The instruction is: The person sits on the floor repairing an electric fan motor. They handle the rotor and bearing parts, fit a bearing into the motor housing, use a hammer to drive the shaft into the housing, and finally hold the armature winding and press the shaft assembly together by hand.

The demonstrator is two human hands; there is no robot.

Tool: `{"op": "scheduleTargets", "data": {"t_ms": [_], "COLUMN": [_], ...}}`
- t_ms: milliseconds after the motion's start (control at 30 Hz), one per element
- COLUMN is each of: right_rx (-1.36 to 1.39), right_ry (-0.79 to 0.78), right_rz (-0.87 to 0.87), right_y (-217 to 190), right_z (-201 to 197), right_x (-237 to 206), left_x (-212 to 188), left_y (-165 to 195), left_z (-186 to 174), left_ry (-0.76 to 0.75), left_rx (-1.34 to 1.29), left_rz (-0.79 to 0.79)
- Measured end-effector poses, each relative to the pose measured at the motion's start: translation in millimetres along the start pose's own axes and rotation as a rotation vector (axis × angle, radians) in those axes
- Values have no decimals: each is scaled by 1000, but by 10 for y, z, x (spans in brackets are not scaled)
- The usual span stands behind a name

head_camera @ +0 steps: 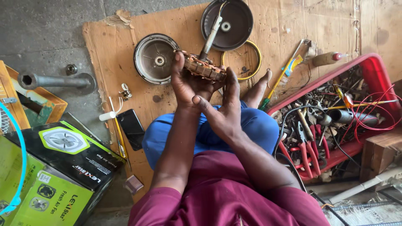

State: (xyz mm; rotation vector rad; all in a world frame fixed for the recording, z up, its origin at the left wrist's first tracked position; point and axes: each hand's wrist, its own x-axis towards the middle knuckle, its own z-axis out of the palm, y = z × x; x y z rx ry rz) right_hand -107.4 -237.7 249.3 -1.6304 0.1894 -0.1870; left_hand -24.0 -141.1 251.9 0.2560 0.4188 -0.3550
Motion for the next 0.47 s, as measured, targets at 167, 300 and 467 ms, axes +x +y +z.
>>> {"op": "scheduleTargets", "data": {"t_ms": [167,300,467], "right_rx": [127,340,483], "right_ry": [17,32,45], "right_rz": [43,39,31], "right_y": [30,63,88], "right_z": [56,105,132], "right_x": [-9,-36,-90], "left_x": [121,100,147], "left_y": [-73,-134,-128], "left_z": [-79,-189,-341], "left_ry": [-32,-102,-195], "left_rx": [-13,7,71], "left_rz": [70,97,55]}}
